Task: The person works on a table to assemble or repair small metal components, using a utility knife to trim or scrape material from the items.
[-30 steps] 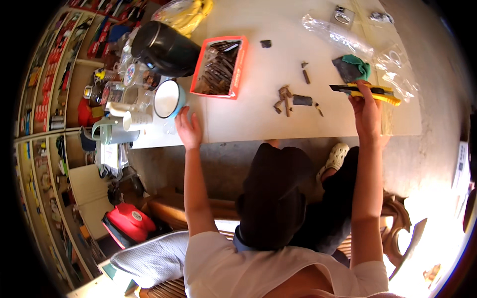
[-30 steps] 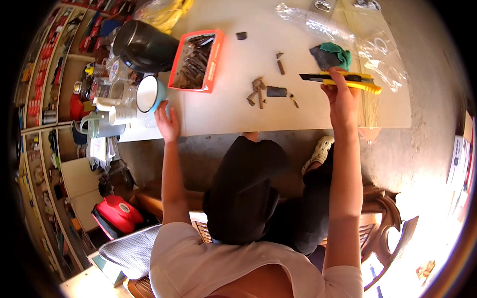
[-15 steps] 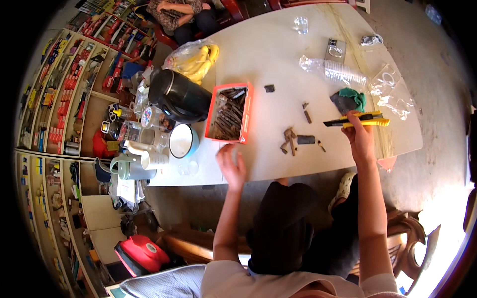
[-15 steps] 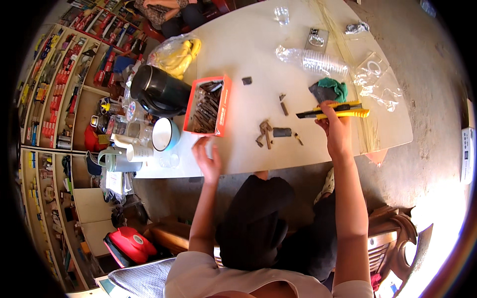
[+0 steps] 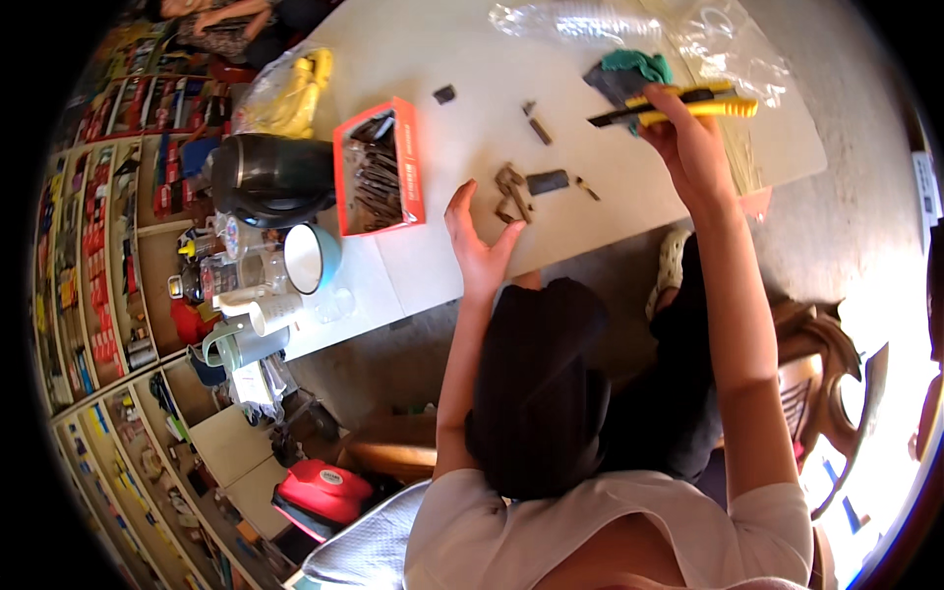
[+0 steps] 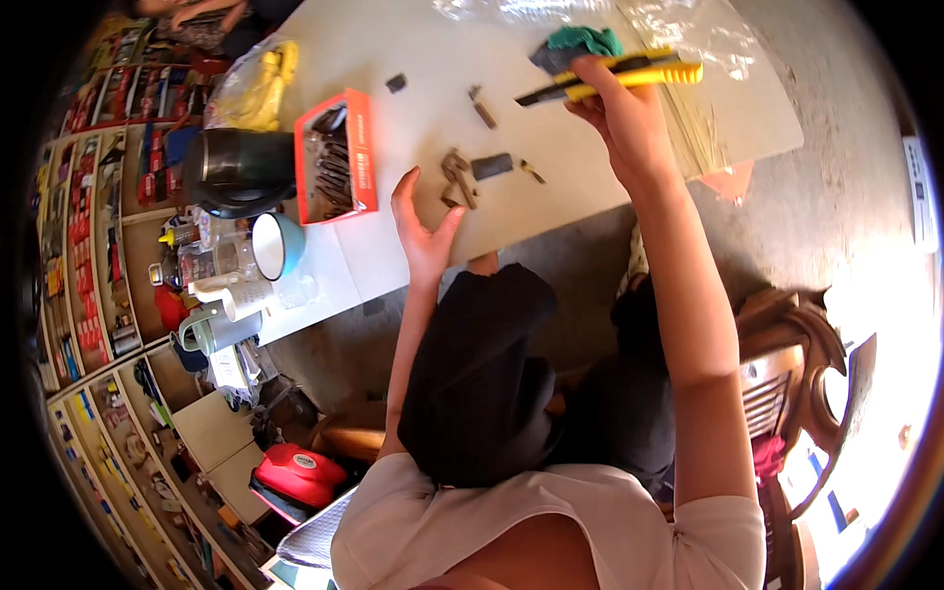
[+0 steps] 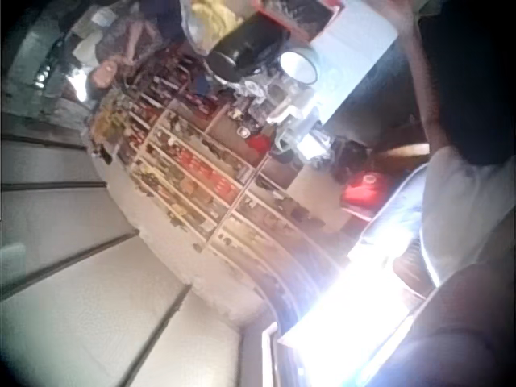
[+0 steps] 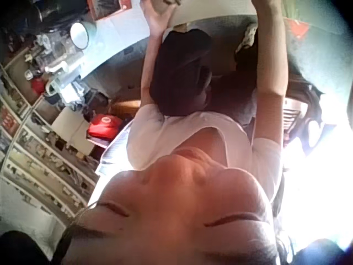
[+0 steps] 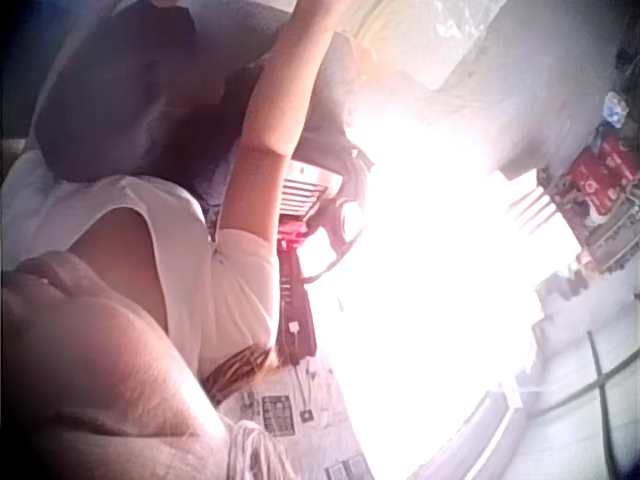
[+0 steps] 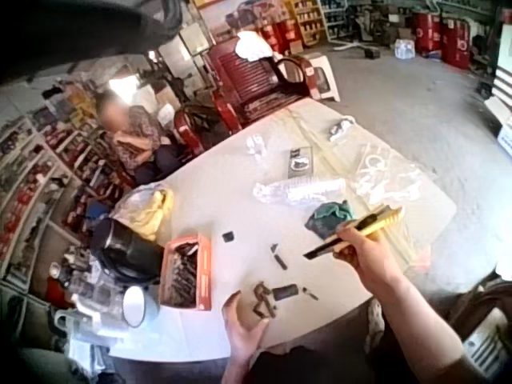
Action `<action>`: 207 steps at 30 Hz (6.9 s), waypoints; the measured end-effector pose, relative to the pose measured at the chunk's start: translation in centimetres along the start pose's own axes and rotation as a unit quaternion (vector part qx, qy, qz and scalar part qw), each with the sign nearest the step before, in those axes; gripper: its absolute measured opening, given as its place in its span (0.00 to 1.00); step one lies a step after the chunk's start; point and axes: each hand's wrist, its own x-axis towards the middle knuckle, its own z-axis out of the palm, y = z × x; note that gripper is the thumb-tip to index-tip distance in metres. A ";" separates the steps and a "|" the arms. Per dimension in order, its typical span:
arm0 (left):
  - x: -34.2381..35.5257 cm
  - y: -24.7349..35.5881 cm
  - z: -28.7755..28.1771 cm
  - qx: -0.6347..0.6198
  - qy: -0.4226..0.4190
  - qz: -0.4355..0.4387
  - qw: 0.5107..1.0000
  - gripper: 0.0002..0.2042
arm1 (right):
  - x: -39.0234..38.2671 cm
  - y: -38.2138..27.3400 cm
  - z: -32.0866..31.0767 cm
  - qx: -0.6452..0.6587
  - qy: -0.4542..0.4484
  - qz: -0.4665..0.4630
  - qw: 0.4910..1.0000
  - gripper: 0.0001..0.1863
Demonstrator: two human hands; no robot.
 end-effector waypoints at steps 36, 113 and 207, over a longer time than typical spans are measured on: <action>2.3 1.3 1.9 0.123 -0.017 0.108 0.986 0.14 | -0.3 -0.7 -0.1 0.008 -0.007 0.009 1.000 0.09; 1.9 1.1 4.1 -0.305 -0.104 -0.095 0.942 0.20 | -2.6 4.1 0.8 -0.618 -0.189 -0.221 0.730 0.18; -0.5 3.2 2.8 -0.125 -0.151 -0.075 0.978 0.06 | -15.9 3.9 -0.8 0.055 -0.312 0.112 0.942 0.17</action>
